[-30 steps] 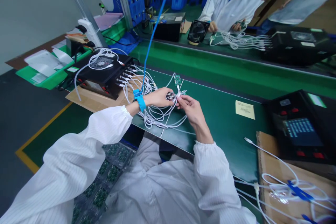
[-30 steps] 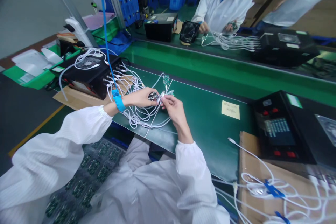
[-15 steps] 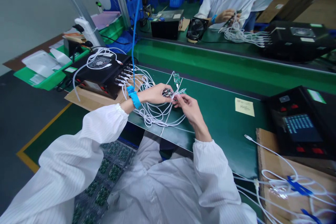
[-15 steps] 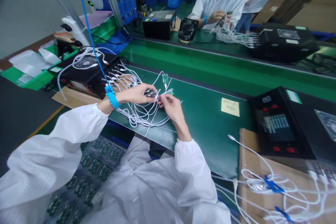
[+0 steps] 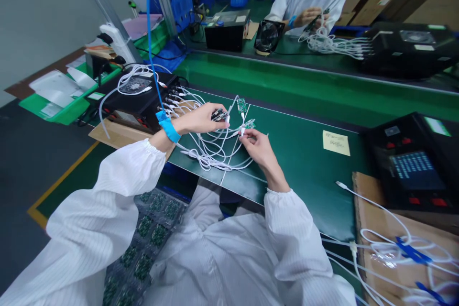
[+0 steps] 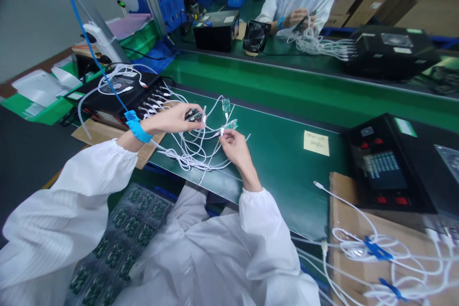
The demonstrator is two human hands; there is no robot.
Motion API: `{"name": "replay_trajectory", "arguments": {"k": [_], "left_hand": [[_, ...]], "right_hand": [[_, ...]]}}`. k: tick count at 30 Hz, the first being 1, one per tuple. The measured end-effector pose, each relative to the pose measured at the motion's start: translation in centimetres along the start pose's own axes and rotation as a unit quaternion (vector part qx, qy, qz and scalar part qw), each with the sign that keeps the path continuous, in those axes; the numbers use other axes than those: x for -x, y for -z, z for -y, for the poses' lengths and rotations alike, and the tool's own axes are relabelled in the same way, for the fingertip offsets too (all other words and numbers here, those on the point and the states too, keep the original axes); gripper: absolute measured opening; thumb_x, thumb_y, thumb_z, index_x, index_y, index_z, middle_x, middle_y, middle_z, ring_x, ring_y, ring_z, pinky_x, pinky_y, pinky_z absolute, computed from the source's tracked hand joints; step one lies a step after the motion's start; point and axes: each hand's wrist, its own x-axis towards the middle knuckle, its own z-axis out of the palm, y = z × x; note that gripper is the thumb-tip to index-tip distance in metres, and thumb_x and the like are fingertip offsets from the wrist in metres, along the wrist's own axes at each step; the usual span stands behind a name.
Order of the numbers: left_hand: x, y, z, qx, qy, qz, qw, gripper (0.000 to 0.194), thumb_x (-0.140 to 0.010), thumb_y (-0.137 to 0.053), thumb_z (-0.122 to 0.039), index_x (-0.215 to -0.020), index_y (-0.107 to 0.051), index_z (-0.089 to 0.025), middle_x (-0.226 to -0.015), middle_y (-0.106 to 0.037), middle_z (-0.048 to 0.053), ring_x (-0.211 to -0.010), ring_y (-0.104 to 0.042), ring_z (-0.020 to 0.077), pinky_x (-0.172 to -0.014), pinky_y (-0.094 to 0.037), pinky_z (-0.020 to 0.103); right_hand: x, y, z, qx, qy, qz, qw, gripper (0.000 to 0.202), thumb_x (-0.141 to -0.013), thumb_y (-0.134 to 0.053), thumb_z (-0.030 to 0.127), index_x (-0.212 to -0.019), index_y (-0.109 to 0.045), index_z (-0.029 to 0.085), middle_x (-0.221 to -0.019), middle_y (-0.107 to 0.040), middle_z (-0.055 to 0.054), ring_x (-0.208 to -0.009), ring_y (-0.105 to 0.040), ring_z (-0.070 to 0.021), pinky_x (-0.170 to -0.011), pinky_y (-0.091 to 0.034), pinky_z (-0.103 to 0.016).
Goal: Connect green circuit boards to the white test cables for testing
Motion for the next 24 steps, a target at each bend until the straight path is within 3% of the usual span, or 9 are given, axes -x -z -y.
{"name": "replay_trajectory", "arguments": {"k": [3, 7, 13, 17, 24], "left_hand": [[0.3, 0.4, -0.1, 0.001, 0.012, 0.010, 1.000, 0.030, -0.088, -0.072, -0.038, -0.107, -0.067, -0.015, -0.072, -0.060, 0.001, -0.063, -0.053, 0.0130, -0.064, -0.041, 0.028], [0.1, -0.4, 0.5, 0.012, -0.003, 0.030, 0.999, 0.031, -0.089, -0.070, -0.036, -0.112, -0.068, -0.015, -0.074, -0.061, 0.001, -0.064, -0.055, 0.0134, -0.063, -0.041, 0.028], [-0.7, -2.0, 1.0, -0.008, -0.043, -0.053, 0.998, 0.027, -0.089, -0.069, -0.030, -0.111, -0.070, -0.014, -0.089, -0.067, 0.004, -0.076, -0.056, 0.0143, -0.074, -0.044, 0.028], [-1.0, -2.2, 1.3, -0.024, -0.028, -0.063, 0.997, 0.029, -0.090, -0.067, -0.031, -0.113, -0.068, -0.014, -0.097, -0.069, 0.006, -0.082, -0.059, 0.0157, -0.079, -0.046, 0.029], [-0.5, -4.9, 1.4, -0.151, 0.054, 0.043, 0.986, 0.061, -0.085, -0.075, -0.039, -0.135, -0.055, -0.010, -0.113, -0.070, 0.013, -0.105, -0.066, 0.0269, -0.089, -0.049, 0.034]], "right_hand": [[-0.1, -0.1, 0.1, 0.008, 0.021, -0.018, 1.000, 0.032, -0.071, -0.079, 0.043, -0.087, -0.067, 0.019, -0.081, -0.068, -0.003, -0.070, -0.061, -0.0148, -0.067, -0.051, -0.029], [0.5, -0.5, 1.1, -0.021, 0.022, 0.015, 0.999, 0.038, -0.076, -0.079, 0.052, -0.093, -0.066, 0.021, -0.085, -0.069, -0.003, -0.069, -0.061, -0.0147, -0.065, -0.051, -0.029], [1.0, -1.2, 1.6, -0.056, 0.008, 0.052, 0.997, 0.046, -0.073, -0.082, 0.059, -0.091, -0.063, 0.021, -0.084, -0.068, -0.002, -0.064, -0.057, -0.0116, -0.057, -0.047, -0.026], [0.7, -1.3, 0.7, -0.013, 0.019, 0.036, 0.999, 0.050, -0.066, -0.088, 0.055, -0.088, -0.059, 0.021, -0.085, -0.069, -0.001, -0.058, -0.056, -0.0100, -0.052, -0.042, -0.025], [0.1, -1.1, -0.3, 0.000, 0.014, -0.018, 1.000, 0.050, -0.071, -0.082, 0.062, -0.086, -0.057, 0.021, -0.078, -0.064, 0.001, -0.056, -0.058, -0.0112, -0.049, -0.045, -0.025]]}}
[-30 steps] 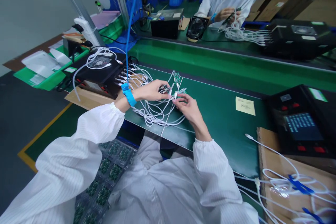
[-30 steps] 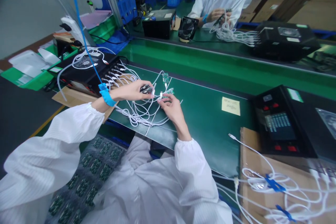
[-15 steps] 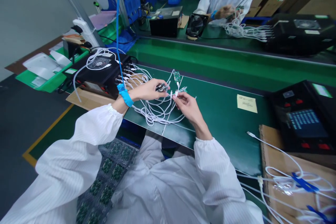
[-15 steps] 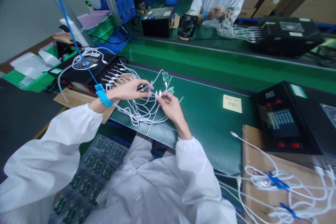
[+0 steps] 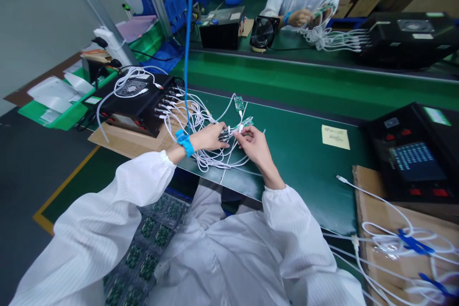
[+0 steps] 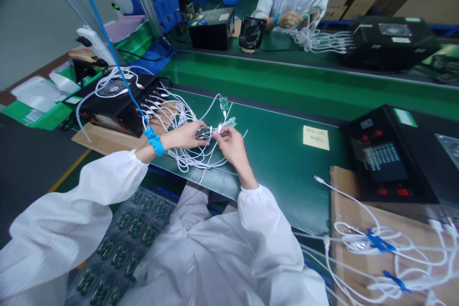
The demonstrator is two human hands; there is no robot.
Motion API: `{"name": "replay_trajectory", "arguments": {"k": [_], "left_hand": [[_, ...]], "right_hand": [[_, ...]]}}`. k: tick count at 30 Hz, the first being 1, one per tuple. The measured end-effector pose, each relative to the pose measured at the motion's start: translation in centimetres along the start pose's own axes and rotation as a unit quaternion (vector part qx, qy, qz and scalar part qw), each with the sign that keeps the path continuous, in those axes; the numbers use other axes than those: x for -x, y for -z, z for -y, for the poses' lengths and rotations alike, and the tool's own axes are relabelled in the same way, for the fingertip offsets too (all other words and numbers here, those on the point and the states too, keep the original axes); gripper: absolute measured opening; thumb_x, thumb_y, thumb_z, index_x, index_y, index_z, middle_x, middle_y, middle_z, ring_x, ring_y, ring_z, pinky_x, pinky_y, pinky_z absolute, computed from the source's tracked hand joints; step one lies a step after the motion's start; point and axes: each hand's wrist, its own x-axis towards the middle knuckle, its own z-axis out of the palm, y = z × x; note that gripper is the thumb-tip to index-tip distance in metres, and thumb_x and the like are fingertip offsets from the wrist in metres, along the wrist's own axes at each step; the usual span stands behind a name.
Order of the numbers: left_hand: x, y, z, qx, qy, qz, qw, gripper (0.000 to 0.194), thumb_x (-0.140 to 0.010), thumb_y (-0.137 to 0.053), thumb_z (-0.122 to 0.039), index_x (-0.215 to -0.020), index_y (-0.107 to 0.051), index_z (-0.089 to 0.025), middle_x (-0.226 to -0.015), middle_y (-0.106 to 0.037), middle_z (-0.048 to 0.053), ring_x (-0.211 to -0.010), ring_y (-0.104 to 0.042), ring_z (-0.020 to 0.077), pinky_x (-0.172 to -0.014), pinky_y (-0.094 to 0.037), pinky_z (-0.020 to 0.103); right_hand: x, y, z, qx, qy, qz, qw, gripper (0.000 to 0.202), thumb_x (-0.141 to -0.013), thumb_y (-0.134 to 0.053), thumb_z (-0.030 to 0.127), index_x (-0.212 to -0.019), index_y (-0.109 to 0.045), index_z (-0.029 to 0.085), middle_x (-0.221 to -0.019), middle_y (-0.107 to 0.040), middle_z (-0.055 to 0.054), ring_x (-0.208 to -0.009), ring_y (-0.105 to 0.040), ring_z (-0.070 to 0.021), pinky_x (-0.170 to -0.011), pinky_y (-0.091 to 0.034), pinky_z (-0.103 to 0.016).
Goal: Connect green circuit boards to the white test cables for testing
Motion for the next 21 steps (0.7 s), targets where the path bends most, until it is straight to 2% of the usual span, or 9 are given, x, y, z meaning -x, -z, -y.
{"name": "replay_trajectory", "arguments": {"k": [3, 6, 8, 11, 15, 18, 21], "left_hand": [[0.4, -1.2, -0.9, -0.042, 0.020, 0.020, 0.999, 0.072, -0.082, -0.079, -0.037, -0.140, -0.050, -0.007, -0.110, -0.070, 0.015, -0.113, -0.064, 0.0322, -0.090, -0.049, 0.036], [0.5, -1.7, -1.3, -0.060, 0.020, 0.004, 0.998, 0.063, -0.082, -0.076, -0.026, -0.137, -0.052, -0.008, -0.109, -0.069, 0.016, -0.112, -0.064, 0.0332, -0.088, -0.049, 0.037], [0.4, -1.5, -1.3, -0.034, 0.008, -0.022, 0.999, 0.053, -0.082, -0.071, -0.017, -0.133, -0.054, -0.010, -0.106, -0.070, 0.014, -0.107, -0.066, 0.0307, -0.087, -0.048, 0.036], [0.4, -0.8, -0.8, 0.069, 0.001, -0.041, 0.997, 0.048, -0.076, -0.067, -0.007, -0.122, -0.057, -0.013, -0.099, -0.073, 0.009, -0.089, -0.067, 0.0233, -0.079, -0.048, 0.033], [0.8, 0.2, -0.1, 0.184, -0.019, 0.000, 0.983, 0.041, -0.071, -0.071, -0.011, -0.110, -0.058, -0.017, -0.088, -0.073, 0.003, -0.059, -0.056, 0.0140, -0.059, -0.041, 0.028], [1.2, 0.4, 0.0, 0.185, -0.045, 0.043, 0.981, 0.033, -0.074, -0.073, -0.018, -0.104, -0.061, -0.018, -0.084, -0.071, 0.002, -0.055, -0.055, 0.0135, -0.054, -0.036, 0.027], [1.3, 0.1, -0.1, 0.194, -0.061, 0.072, 0.976, 0.035, -0.081, -0.074, -0.032, -0.111, -0.064, -0.018, -0.079, -0.071, 0.002, -0.057, -0.060, 0.0160, -0.057, -0.039, 0.028]], "right_hand": [[-0.1, 0.0, 0.0, -0.013, -0.006, -0.004, 1.000, 0.052, -0.070, -0.083, 0.063, -0.086, -0.055, 0.021, -0.074, -0.063, 0.002, -0.056, -0.058, -0.0116, -0.050, -0.047, -0.025], [-0.2, 0.0, -0.1, -0.015, -0.004, -0.010, 1.000, 0.052, -0.071, -0.083, 0.062, -0.086, -0.055, 0.022, -0.073, -0.064, 0.001, -0.057, -0.058, -0.0115, -0.051, -0.048, -0.025], [-0.3, 0.1, -0.3, -0.015, -0.001, -0.015, 1.000, 0.050, -0.072, -0.083, 0.061, -0.086, -0.055, 0.022, -0.076, -0.066, 0.000, -0.058, -0.059, -0.0118, -0.051, -0.049, -0.025], [-0.3, 0.2, -0.7, -0.013, -0.007, -0.012, 1.000, 0.045, -0.077, -0.080, 0.058, -0.086, -0.055, 0.022, -0.080, -0.072, -0.004, -0.061, -0.061, -0.0134, -0.052, -0.049, -0.026], [-0.5, 0.2, -1.1, -0.022, -0.009, -0.005, 1.000, 0.042, -0.081, -0.076, 0.058, -0.088, -0.054, 0.023, -0.084, -0.075, -0.006, -0.060, -0.061, -0.0139, -0.053, -0.050, -0.027], [-0.5, 0.1, -1.1, -0.049, 0.013, 0.008, 0.999, 0.046, -0.080, -0.075, 0.062, -0.091, -0.052, 0.024, -0.078, -0.073, -0.003, -0.062, -0.063, -0.0150, -0.058, -0.054, -0.029], [-0.5, 0.1, -0.8, -0.080, 0.025, 0.022, 0.996, 0.048, -0.079, -0.076, 0.063, -0.094, -0.052, 0.024, -0.075, -0.071, -0.001, -0.067, -0.066, -0.0163, -0.067, -0.058, -0.033]]}}
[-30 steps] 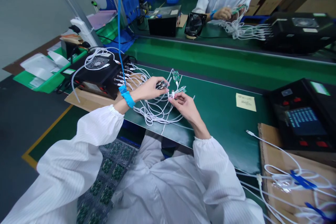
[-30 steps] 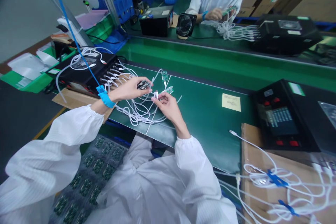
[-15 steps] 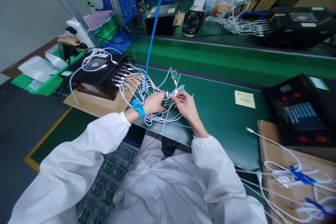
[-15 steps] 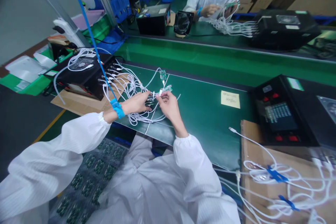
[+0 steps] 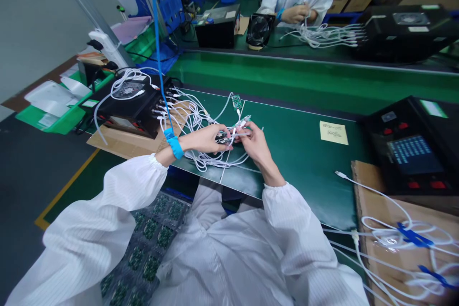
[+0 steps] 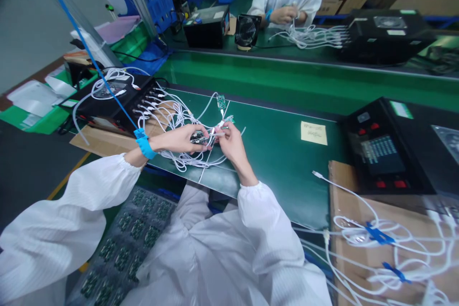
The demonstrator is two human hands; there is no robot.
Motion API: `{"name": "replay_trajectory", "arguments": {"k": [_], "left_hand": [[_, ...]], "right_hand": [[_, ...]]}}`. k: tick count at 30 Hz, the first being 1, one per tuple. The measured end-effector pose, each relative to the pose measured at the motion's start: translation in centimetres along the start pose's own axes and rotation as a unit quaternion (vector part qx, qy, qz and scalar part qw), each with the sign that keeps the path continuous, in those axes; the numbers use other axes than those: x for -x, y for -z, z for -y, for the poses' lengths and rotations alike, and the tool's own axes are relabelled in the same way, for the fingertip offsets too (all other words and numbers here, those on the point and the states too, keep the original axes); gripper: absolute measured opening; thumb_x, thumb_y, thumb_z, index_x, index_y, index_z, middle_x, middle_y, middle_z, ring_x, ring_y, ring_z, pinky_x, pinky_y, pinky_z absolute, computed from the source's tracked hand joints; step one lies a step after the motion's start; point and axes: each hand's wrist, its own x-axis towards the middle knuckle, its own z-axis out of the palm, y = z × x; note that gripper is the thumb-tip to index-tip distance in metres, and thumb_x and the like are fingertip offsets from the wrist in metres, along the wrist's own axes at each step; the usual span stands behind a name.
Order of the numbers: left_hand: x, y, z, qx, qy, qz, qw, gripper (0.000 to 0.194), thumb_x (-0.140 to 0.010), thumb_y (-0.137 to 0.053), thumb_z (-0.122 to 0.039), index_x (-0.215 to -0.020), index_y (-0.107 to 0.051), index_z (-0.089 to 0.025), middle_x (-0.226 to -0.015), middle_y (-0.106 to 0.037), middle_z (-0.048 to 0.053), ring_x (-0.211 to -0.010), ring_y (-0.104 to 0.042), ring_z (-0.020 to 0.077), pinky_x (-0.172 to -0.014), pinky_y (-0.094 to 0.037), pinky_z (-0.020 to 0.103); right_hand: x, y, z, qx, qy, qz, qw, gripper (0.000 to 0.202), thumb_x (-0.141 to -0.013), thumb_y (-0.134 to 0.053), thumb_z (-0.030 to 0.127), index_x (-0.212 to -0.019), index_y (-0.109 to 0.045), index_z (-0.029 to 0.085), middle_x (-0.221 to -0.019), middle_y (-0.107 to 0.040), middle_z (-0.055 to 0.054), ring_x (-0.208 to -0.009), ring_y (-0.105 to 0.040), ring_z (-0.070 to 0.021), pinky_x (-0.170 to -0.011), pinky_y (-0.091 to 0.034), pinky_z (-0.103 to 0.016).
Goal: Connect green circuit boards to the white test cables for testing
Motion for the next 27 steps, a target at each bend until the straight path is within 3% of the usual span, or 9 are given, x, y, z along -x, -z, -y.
{"name": "replay_trajectory", "arguments": {"k": [5, 11, 14, 17, 22, 27], "left_hand": [[-0.6, -0.6, 0.4, -0.047, -0.088, -0.052, 0.994, 0.023, -0.088, -0.065, -0.030, -0.104, -0.074, -0.017, -0.095, -0.075, 0.005, -0.077, -0.064, 0.0173, -0.076, -0.045, 0.030], [-0.8, -0.7, 1.1, -0.059, -0.080, -0.117, 0.988, 0.032, -0.088, -0.064, -0.026, -0.120, -0.070, -0.021, -0.099, -0.074, 0.004, -0.082, -0.064, 0.0181, -0.076, -0.045, 0.030], [-0.8, -0.7, 1.1, -0.076, -0.076, -0.127, 0.986, 0.027, -0.089, -0.066, -0.028, -0.115, -0.069, -0.021, -0.090, -0.071, 0.002, -0.074, -0.061, 0.0169, -0.072, -0.043, 0.030], [-1.0, -1.1, 0.7, -0.077, -0.054, -0.156, 0.983, 0.020, -0.087, -0.071, -0.026, -0.105, -0.066, -0.019, -0.084, -0.069, 0.000, -0.073, -0.060, 0.0167, -0.070, -0.043, 0.029], [-1.6, -2.2, -0.3, -0.122, -0.029, -0.178, 0.976, 0.034, -0.078, -0.082, -0.025, -0.102, -0.059, -0.018, -0.081, -0.065, 0.000, -0.075, -0.061, 0.0192, -0.073, -0.044, 0.031], [-2.0, -2.4, 0.1, -0.196, -0.046, -0.225, 0.953, 0.024, -0.083, -0.073, -0.021, -0.102, -0.060, -0.017, -0.093, -0.063, 0.007, -0.093, -0.062, 0.0252, -0.083, -0.046, 0.036]], "right_hand": [[0.3, -0.1, 1.1, -0.041, -0.015, 0.007, 0.999, 0.048, -0.078, -0.078, 0.063, -0.097, -0.057, 0.024, -0.083, -0.075, -0.003, -0.072, -0.069, -0.0170, -0.075, -0.058, -0.035], [0.3, -0.1, 1.7, -0.083, -0.052, -0.038, 0.995, 0.045, -0.067, -0.088, 0.047, -0.094, -0.062, 0.022, -0.084, -0.076, -0.002, -0.072, -0.065, -0.0143, -0.071, -0.056, -0.030], [0.2, 0.0, 1.7, -0.091, -0.060, -0.041, 0.993, 0.045, -0.064, -0.089, 0.042, -0.095, -0.065, 0.020, -0.084, -0.075, -0.002, -0.072, -0.065, -0.0136, -0.069, -0.054, -0.028], [0.3, -0.1, 1.6, -0.091, -0.052, -0.031, 0.994, 0.045, -0.065, -0.089, 0.044, -0.096, -0.067, 0.020, -0.084, -0.075, -0.003, -0.072, -0.064, -0.0136, -0.068, -0.053, -0.028], [0.5, -0.4, 1.7, -0.058, -0.014, -0.008, 0.998, 0.047, -0.072, -0.084, 0.059, -0.094, -0.069, 0.020, -0.088, -0.074, -0.004, -0.073, -0.064, -0.0147, -0.072, -0.056, -0.031], [0.8, -0.7, 2.3, -0.050, 0.008, 0.002, 0.999, 0.055, -0.066, -0.088, 0.061, -0.097, -0.067, 0.021, -0.094, -0.072, -0.004, -0.087, -0.068, -0.0175, -0.081, -0.059, -0.031]]}}
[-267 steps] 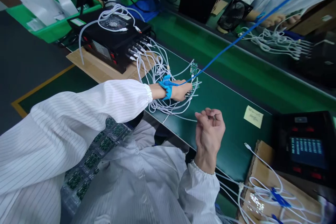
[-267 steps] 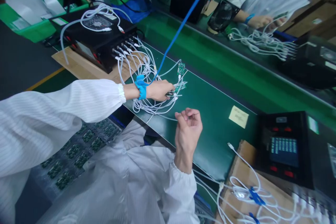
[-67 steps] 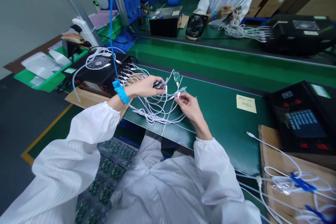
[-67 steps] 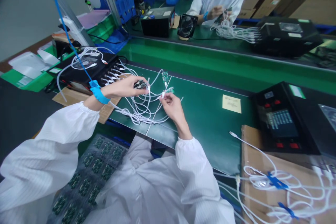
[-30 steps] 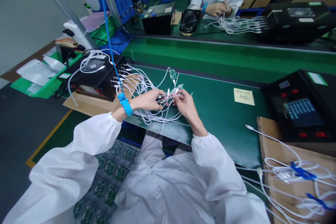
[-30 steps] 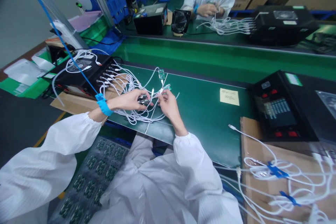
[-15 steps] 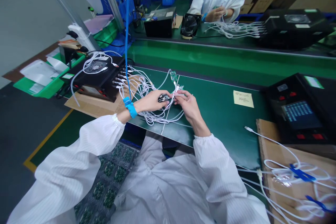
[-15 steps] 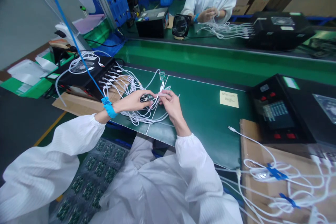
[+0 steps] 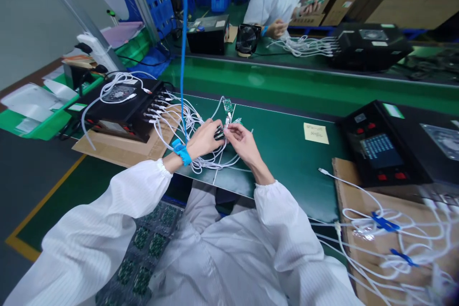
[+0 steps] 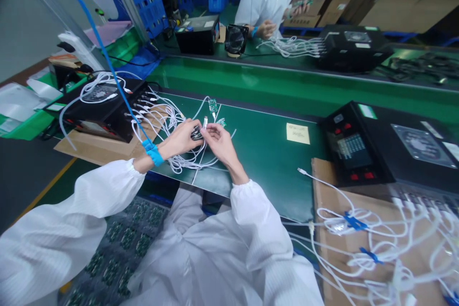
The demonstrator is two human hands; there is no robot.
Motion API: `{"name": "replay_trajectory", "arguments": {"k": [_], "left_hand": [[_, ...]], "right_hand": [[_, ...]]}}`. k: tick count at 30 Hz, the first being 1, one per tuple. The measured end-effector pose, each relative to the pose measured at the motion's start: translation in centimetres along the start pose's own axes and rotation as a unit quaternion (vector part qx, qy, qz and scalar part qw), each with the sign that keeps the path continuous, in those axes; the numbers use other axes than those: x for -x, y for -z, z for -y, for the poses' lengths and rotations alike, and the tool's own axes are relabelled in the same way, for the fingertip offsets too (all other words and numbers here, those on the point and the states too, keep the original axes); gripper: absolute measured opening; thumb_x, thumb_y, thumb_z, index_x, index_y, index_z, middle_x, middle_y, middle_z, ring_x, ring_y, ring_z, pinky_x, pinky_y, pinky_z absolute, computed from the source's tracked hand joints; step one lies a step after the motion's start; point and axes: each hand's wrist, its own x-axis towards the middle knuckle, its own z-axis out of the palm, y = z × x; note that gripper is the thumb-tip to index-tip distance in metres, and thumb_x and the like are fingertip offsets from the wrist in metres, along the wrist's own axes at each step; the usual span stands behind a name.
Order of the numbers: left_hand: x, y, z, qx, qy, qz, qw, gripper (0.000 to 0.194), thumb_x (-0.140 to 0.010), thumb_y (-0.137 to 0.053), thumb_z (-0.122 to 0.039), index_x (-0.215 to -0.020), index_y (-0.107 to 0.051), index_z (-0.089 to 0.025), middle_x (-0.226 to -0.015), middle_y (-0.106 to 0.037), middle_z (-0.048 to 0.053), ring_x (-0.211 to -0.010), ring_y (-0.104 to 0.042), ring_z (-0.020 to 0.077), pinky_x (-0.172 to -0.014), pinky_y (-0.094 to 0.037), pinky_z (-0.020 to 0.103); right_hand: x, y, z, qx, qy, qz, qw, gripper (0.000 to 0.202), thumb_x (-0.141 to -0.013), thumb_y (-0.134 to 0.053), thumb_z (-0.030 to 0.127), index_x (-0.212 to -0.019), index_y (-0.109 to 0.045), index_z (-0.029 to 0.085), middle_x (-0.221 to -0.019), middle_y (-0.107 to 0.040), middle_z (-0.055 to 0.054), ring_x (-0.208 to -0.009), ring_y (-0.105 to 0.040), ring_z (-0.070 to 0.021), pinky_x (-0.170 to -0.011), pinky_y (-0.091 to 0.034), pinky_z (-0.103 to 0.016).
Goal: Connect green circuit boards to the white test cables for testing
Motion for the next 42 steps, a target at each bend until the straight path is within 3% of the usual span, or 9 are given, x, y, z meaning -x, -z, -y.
{"name": "replay_trajectory", "arguments": {"k": [5, 8, 12, 16, 20, 25, 29, 36, 42], "left_hand": [[-0.3, 0.5, 0.8, 0.083, -0.010, 0.056, 0.995, 0.016, -0.082, -0.068, -0.023, -0.097, -0.062, -0.019, -0.079, -0.063, 0.001, -0.075, -0.059, 0.0203, -0.076, -0.044, 0.033], [-0.4, 0.7, 1.2, 0.107, 0.007, 0.058, 0.993, 0.014, -0.084, -0.070, -0.029, -0.091, -0.062, -0.019, -0.076, -0.063, 0.001, -0.070, -0.056, 0.0185, -0.071, -0.041, 0.032], [-0.6, 1.3, 1.9, 0.131, 0.024, 0.019, 0.991, 0.019, -0.085, -0.072, -0.034, -0.088, -0.060, -0.019, -0.082, -0.064, 0.003, -0.073, -0.055, 0.0172, -0.071, -0.040, 0.031], [-0.8, 2.3, 2.3, 0.186, 0.021, 0.036, 0.982, 0.030, -0.082, -0.076, -0.038, -0.100, -0.062, -0.019, -0.086, -0.065, 0.002, -0.073, -0.056, 0.0161, -0.069, -0.040, 0.030], [-1.1, 2.9, 1.8, 0.188, -0.027, 0.100, 0.977, 0.027, -0.085, -0.073, -0.039, -0.100, -0.066, -0.018, -0.088, -0.067, 0.002, -0.076, -0.057, 0.0163, -0.073, -0.041, 0.030], [-0.8, 3.1, 1.4, 0.208, 0.025, 0.151, 0.966, 0.031, -0.079, -0.079, -0.033, -0.105, -0.067, -0.019, -0.084, -0.067, 0.002, -0.073, -0.057, 0.0173, -0.071, -0.040, 0.031], [-0.4, 3.4, 2.4, 0.352, 0.149, 0.122, 0.916, 0.043, -0.075, -0.083, -0.025, -0.114, -0.064, -0.019, -0.078, -0.065, 0.001, -0.059, -0.053, 0.0138, -0.061, -0.037, 0.030], [-1.8, 3.3, 2.0, 0.593, 0.254, -0.062, 0.762, 0.029, -0.081, -0.066, -0.004, -0.106, -0.058, -0.017, -0.077, -0.066, 0.003, -0.074, -0.068, 0.0165, -0.078, -0.053, 0.032], [-2.2, 2.8, 0.8, 0.630, 0.212, -0.119, 0.738, 0.024, -0.082, -0.070, -0.006, -0.103, -0.061, -0.015, -0.090, -0.073, 0.007, -0.086, -0.071, 0.0179, -0.089, -0.054, 0.034]], "right_hand": [[0.0, 0.0, 0.5, 0.016, 0.014, 0.031, 0.999, 0.047, -0.074, -0.085, 0.049, -0.108, -0.068, 0.022, -0.108, -0.071, -0.006, -0.093, -0.070, -0.0179, -0.087, -0.060, -0.033], [0.1, 1.0, 0.2, 0.039, 0.022, 0.009, 0.999, 0.049, -0.075, -0.082, 0.037, -0.119, -0.065, 0.024, -0.114, -0.069, -0.006, -0.078, -0.066, -0.0124, -0.077, -0.059, -0.030], [1.3, 3.7, 0.0, 0.183, -0.013, 0.046, 0.982, 0.037, -0.071, -0.075, 0.021, -0.108, -0.070, 0.021, -0.094, -0.070, -0.001, -0.054, -0.050, -0.0066, -0.055, -0.046, -0.024], [2.1, 4.5, 1.2, 0.335, 0.015, 0.070, 0.940, 0.017, -0.073, -0.081, 0.024, -0.090, -0.078, 0.021, -0.077, -0.072, -0.002, -0.061, -0.056, -0.0135, -0.063, -0.048, -0.030], [0.8, 1.8, 1.7, 0.206, 0.020, 0.020, 0.978, 0.033, -0.088, -0.071, 0.049, -0.100, -0.077, 0.019, -0.092, -0.078, -0.009, -0.076, -0.068, -0.0191, -0.076, -0.056, -0.036], [-0.8, -0.8, -0.8, 0.023, -0.019, -0.006, 1.000, 0.049, -0.069, -0.086, 0.059, -0.091, -0.069, 0.018, -0.086, -0.075, -0.008, -0.080, -0.071, -0.0187, -0.072, -0.059, -0.031], [-0.5, -1.0, -1.9, -0.011, -0.037, -0.018, 0.999, 0.051, -0.068, -0.085, 0.061, -0.090, -0.066, 0.019, -0.082, -0.072, -0.004, -0.064, -0.062, -0.0119, -0.054, -0.049, -0.024], [0.4, -1.8, -1.0, 0.015, -0.012, -0.009, 1.000, 0.046, -0.081, -0.073, 0.063, -0.096, -0.064, 0.019, -0.082, -0.071, -0.003, -0.050, -0.045, -0.0074, -0.046, -0.036, -0.024], [1.0, -2.0, -0.6, 0.053, 0.017, -0.007, 0.998, 0.043, -0.087, -0.068, 0.060, -0.102, -0.063, 0.020, -0.073, -0.064, 0.001, -0.052, -0.049, -0.0091, -0.048, -0.034, -0.024]]}}
